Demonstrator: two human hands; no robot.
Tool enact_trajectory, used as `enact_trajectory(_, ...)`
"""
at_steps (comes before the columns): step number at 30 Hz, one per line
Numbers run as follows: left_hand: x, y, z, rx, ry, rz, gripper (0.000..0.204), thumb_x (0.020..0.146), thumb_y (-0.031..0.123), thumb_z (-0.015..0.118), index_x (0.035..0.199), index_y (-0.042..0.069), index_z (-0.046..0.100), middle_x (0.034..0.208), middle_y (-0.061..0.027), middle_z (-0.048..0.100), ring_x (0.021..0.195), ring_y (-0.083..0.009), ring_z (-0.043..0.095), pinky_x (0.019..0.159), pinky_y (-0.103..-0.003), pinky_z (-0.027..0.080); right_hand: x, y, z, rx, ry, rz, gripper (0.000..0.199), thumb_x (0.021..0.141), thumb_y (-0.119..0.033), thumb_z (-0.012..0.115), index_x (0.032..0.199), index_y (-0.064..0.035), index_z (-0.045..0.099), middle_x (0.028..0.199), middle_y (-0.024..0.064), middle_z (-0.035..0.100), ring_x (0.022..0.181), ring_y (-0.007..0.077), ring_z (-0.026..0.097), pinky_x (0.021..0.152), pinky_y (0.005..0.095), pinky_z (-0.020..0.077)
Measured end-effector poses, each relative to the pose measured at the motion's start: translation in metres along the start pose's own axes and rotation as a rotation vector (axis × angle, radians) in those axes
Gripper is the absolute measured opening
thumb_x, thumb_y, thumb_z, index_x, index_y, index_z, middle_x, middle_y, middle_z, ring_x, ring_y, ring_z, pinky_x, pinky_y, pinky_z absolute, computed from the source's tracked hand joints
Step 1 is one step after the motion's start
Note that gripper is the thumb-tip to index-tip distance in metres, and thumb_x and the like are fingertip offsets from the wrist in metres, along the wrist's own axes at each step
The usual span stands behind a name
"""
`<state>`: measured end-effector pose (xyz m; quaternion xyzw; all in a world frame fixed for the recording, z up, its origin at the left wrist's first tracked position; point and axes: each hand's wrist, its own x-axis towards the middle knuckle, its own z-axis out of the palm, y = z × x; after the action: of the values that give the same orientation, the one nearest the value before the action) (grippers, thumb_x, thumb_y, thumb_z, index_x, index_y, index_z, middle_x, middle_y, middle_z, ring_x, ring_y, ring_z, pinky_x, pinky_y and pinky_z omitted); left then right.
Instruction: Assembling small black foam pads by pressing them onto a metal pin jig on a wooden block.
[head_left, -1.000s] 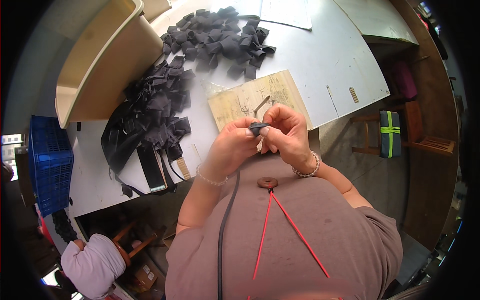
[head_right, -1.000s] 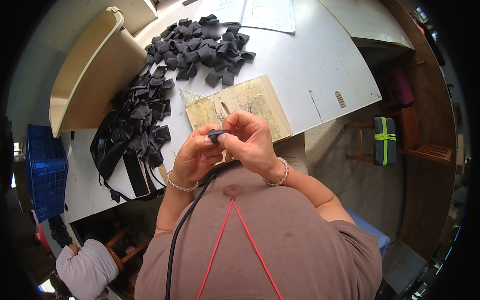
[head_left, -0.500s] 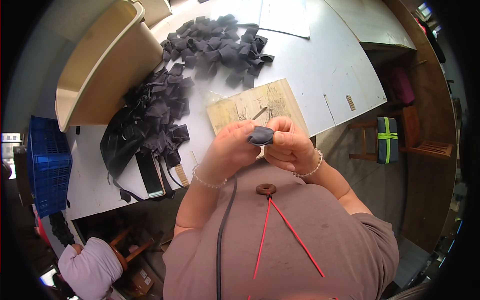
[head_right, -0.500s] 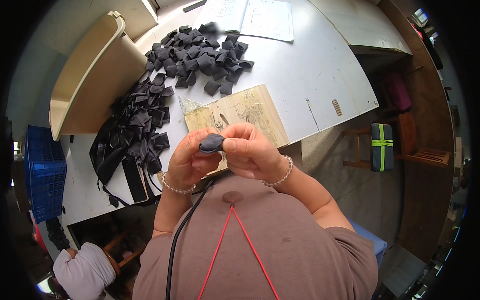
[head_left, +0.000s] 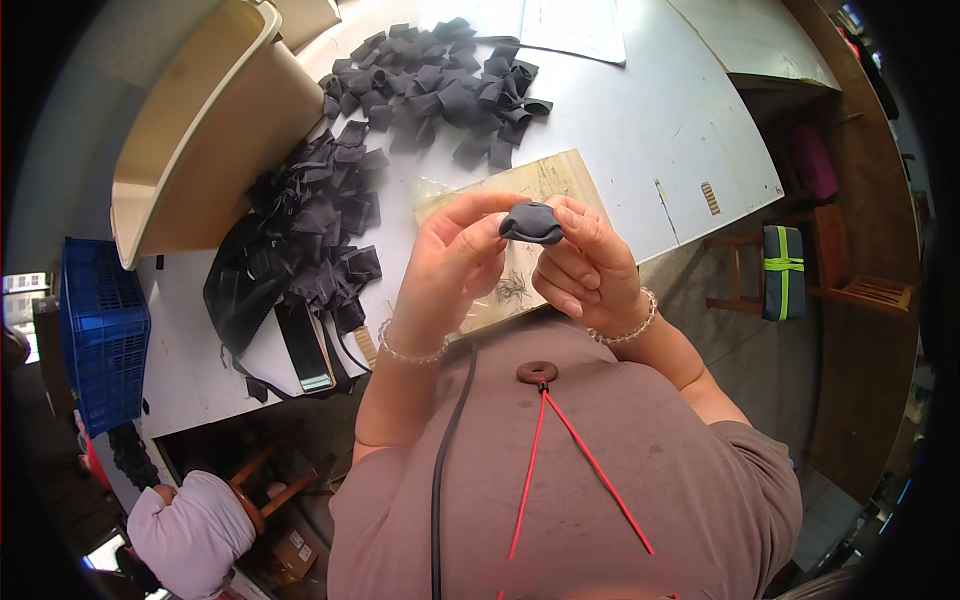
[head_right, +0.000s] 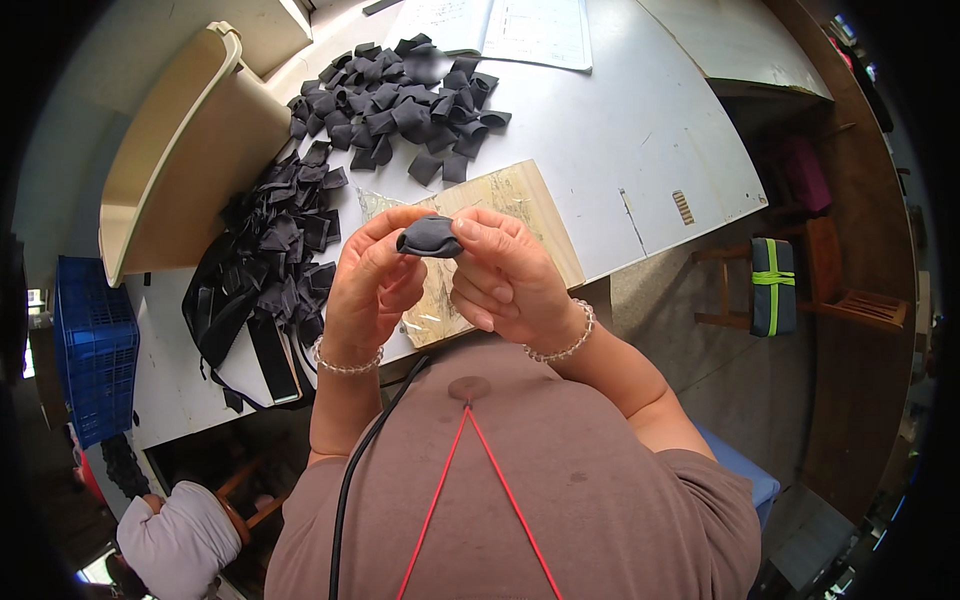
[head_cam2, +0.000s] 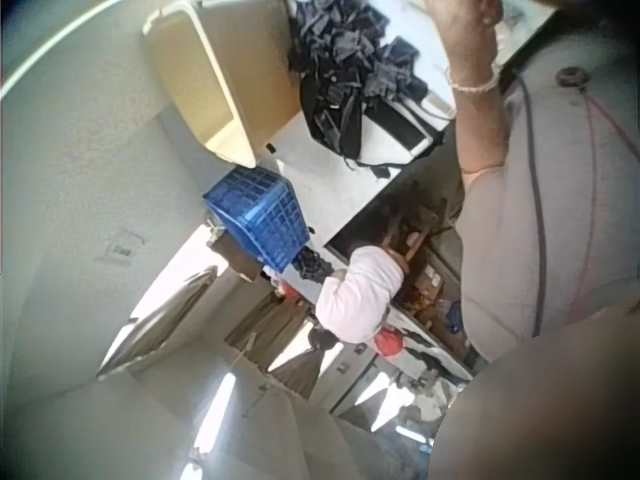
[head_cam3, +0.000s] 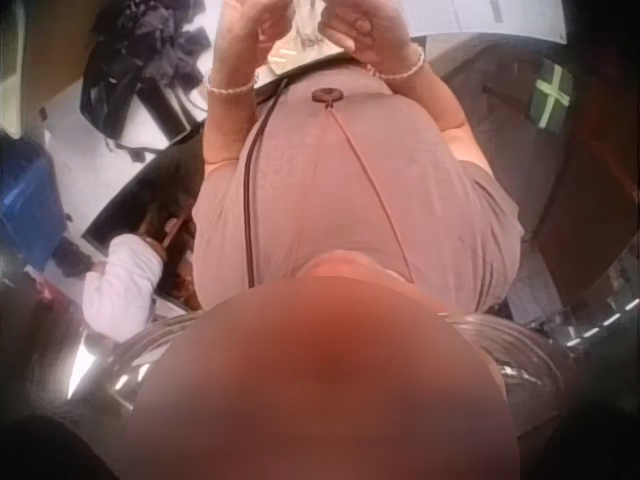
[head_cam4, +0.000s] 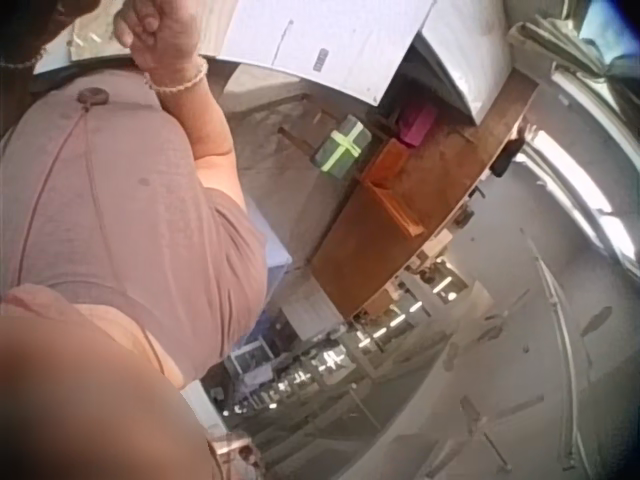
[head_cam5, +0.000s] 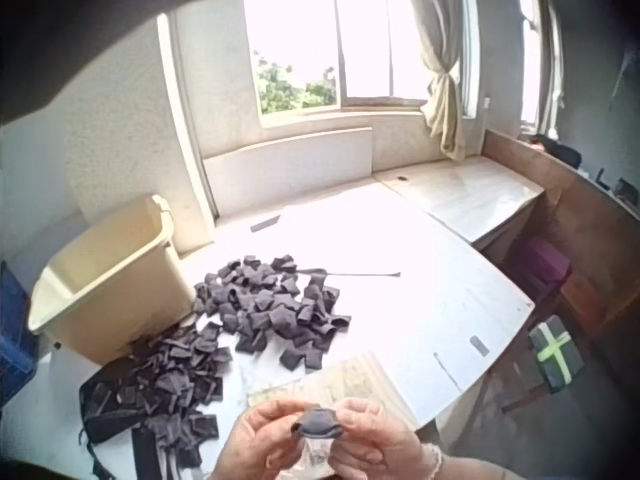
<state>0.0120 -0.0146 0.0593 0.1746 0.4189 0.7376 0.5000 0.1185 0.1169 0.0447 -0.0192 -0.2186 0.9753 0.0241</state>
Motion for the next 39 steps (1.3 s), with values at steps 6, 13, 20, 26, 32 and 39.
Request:
enact_trajectory(6,-0.005,-0.002,-0.002,0.236,0.106,0.262,0.016,0.081,0.001,0.065,0.097,-0.003,0.063,0.084,-0.0056,0.063,0.062,-0.0049,0.055,0.052,-0.017,0.044,0.003,0.001,-0.009,-0.169,-0.142,-0.109,0.018,0.094,-0.02,0.048,0.087,-0.0034,0.051,0.052,-0.0025,0.039,0.037,0.0041,0.032,0.034,0.0201,0.0349)
enact_trajectory(13,-0.017,0.015,0.009,0.715,0.058,0.511,0.015,0.074,-0.005,0.066,0.087,0.001,0.069,0.08,-0.0062,0.063,0.063,-0.0061,0.056,0.055,-0.017,0.042,-0.007,-0.011,0.0,-0.575,-0.193,-0.176,0.017,0.092,-0.015,0.053,0.087,0.0013,0.055,0.074,0.004,0.056,0.049,0.0044,0.049,0.043,0.0172,0.0381)
enact_trajectory(20,-0.015,0.004,-0.001,-0.143,-0.271,-0.139,0.018,0.086,0.018,0.056,0.09,0.0,0.056,0.066,0.0022,0.048,0.048,-0.0018,0.036,0.044,-0.017,0.028,-0.01,-0.007,-0.003,-0.364,-0.249,-0.071,0.02,0.092,-0.017,0.054,0.085,0.002,0.056,0.062,0.0022,0.051,0.043,0.0049,0.042,0.039,0.0207,0.0375)
enact_trajectory(26,-0.014,-0.008,-0.002,-0.731,-0.533,-0.358,0.022,0.093,0.025,0.047,0.094,0.003,0.045,0.052,0.0083,0.031,0.037,0.0012,0.023,0.032,-0.015,0.018,-0.012,-0.007,0.011,-0.282,-0.182,-0.039,0.019,0.092,-0.017,0.053,0.084,0.0008,0.055,0.052,-0.0018,0.042,0.038,0.0045,0.034,0.034,0.0219,0.0351)
enact_trajectory(32,0.011,-0.008,-0.009,-0.766,-0.124,-0.321,0.023,0.098,0.027,0.039,0.094,0.007,0.049,0.048,0.0097,0.024,0.04,0.0,0.027,0.029,-0.012,0.023,-0.004,-0.003,0.01,-0.203,0.069,-0.038,0.018,0.094,-0.019,0.049,0.087,-0.0042,0.055,0.048,-0.006,0.032,0.035,0.0038,0.028,0.032,0.0207,0.0306)
enact_trajectory(39,0.015,-0.021,-0.017,-0.245,-0.007,0.03,0.026,0.093,0.025,0.05,0.109,0.004,0.055,0.075,0.0006,0.053,0.062,-0.007,0.048,0.046,-0.016,0.04,-0.003,-0.006,-0.001,-0.083,0.173,-0.073,0.018,0.096,-0.02,0.046,0.086,-0.0063,0.053,0.047,-0.0073,0.027,0.035,0.0037,0.024,0.033,0.0204,0.0286)
